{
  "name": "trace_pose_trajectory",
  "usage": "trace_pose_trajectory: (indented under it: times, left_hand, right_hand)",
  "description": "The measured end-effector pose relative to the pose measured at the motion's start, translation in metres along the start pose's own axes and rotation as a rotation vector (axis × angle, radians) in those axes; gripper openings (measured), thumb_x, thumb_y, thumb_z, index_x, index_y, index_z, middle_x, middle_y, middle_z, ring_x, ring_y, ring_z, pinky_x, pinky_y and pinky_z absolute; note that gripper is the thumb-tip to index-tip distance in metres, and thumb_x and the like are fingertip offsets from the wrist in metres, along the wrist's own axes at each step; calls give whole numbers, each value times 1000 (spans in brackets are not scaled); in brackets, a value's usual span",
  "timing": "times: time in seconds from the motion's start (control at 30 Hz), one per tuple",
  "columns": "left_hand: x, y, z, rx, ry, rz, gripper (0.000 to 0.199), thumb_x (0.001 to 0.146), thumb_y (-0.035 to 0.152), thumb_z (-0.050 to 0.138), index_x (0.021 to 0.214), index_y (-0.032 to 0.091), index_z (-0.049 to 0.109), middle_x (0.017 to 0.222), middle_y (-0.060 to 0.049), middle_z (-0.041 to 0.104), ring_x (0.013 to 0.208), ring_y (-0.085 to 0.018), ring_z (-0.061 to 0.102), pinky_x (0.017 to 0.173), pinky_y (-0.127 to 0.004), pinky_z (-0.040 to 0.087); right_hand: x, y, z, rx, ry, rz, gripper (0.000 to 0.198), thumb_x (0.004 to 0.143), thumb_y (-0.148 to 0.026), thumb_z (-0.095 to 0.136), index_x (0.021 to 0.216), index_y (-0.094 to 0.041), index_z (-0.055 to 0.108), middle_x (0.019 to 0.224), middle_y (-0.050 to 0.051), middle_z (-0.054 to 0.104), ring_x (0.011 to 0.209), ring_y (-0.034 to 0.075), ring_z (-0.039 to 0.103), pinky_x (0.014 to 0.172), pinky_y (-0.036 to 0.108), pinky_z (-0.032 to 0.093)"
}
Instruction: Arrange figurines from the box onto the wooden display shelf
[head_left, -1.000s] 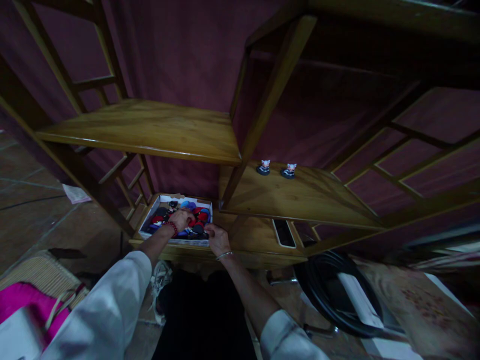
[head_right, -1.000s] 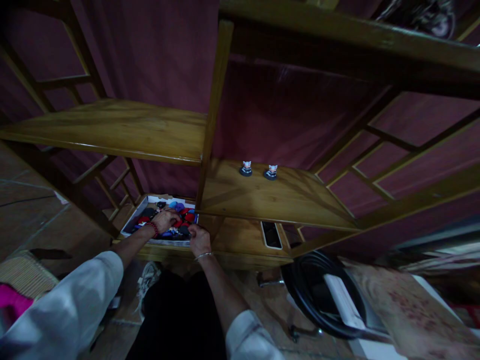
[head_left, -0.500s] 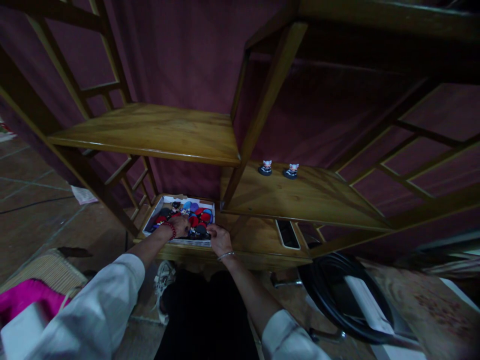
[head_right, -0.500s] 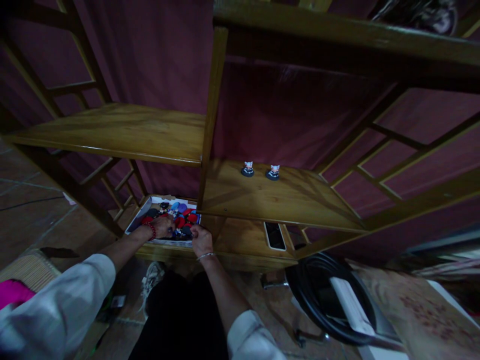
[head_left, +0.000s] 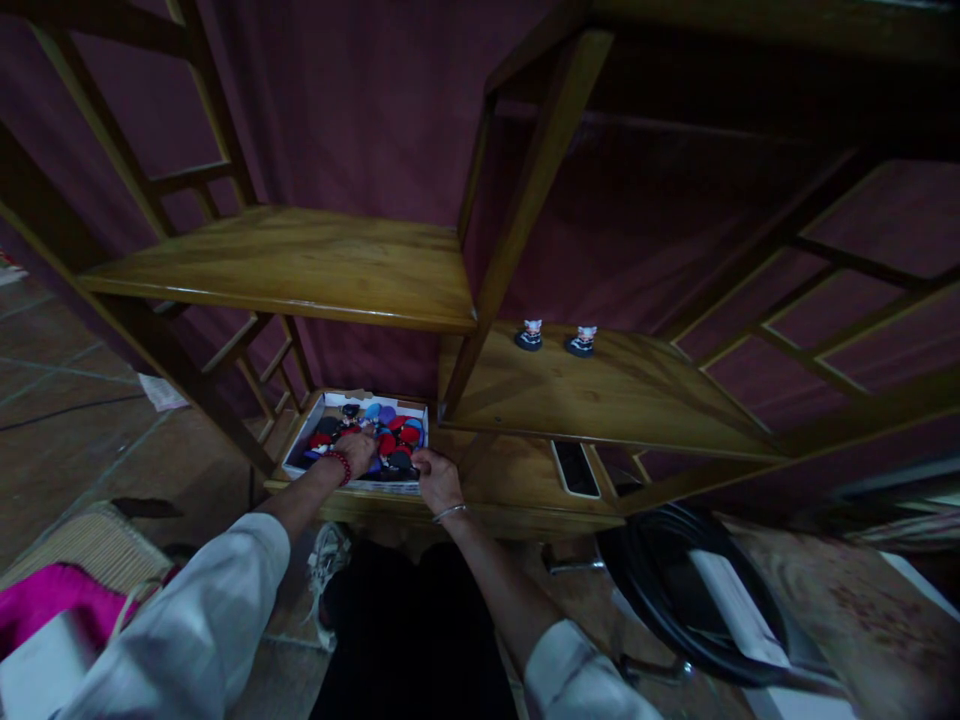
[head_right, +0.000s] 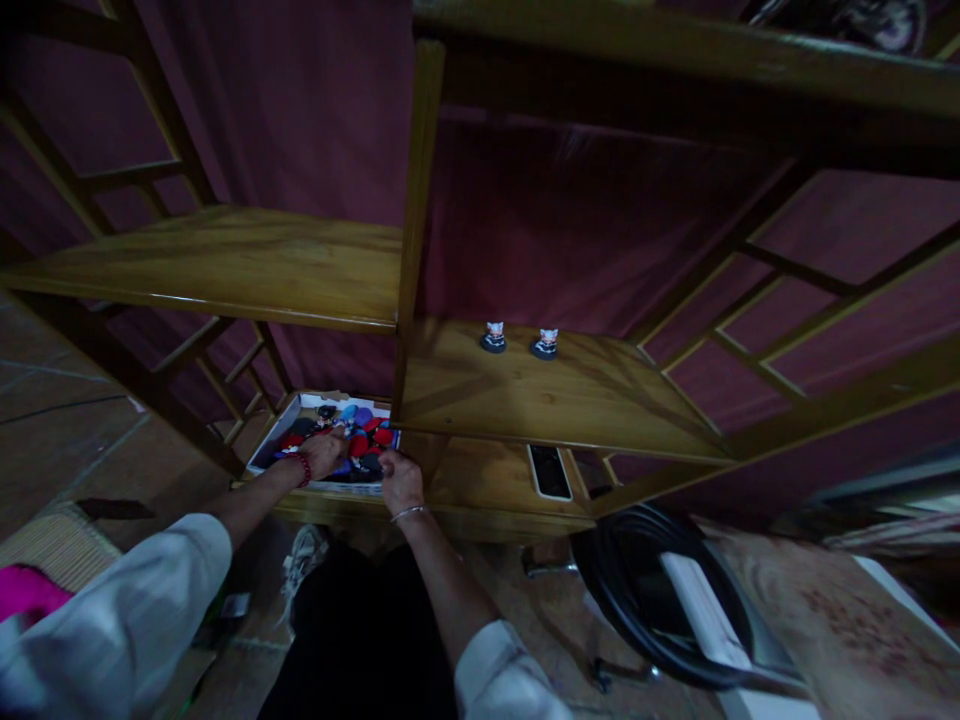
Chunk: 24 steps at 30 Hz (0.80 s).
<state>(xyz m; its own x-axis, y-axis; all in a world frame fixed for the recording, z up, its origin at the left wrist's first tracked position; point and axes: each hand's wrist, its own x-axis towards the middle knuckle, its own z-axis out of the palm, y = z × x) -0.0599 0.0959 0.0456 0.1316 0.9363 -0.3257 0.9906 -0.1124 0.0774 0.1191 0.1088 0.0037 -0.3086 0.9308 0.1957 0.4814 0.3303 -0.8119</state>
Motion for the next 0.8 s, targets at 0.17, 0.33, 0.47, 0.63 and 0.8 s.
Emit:
trace_pose_trajectory:
  times: [0.17,0.33,0.47,0.63,0.8]
  left_hand:
    - [2,-12,1,-68,35,-57,18,73,24,48,83,15,59,104,-10,56,84,-20,59,74,-29,44]
    - [8,-24,3,-143,64,-100,20,73,26,49,85,15,59,98,-9,59,89,-19,58,77,-26,43]
    - [14,-32,7,-183,100,-154,23,75,26,47,90,12,57,97,-11,60,89,-19,58,77,-26,42]
    - [17,-36,11,-202,155,-177,22,76,26,46,91,14,56,100,-10,58,92,-17,56,79,-25,41]
    - [14,-28,7,-168,246,-147,25,75,26,48,98,18,53,116,-8,47,89,-15,56,81,-25,41]
  right_hand:
    - [0,0,1,3,-1,25,29,63,-6,36,70,-19,61,72,0,64,69,12,59,68,23,47]
    - [-1,1,1,9,-14,28,31,63,-5,35,72,-17,62,74,2,64,70,13,59,68,23,46]
    - [-1,4,3,6,-26,29,32,64,-5,34,74,-17,62,75,2,64,69,13,59,68,24,47]
    - [-1,8,6,-2,0,7,30,63,-5,36,71,-18,62,72,1,63,69,13,58,69,24,47]
    - [-1,9,6,1,-3,1,31,63,-4,35,72,-19,61,74,0,62,69,11,58,68,22,46]
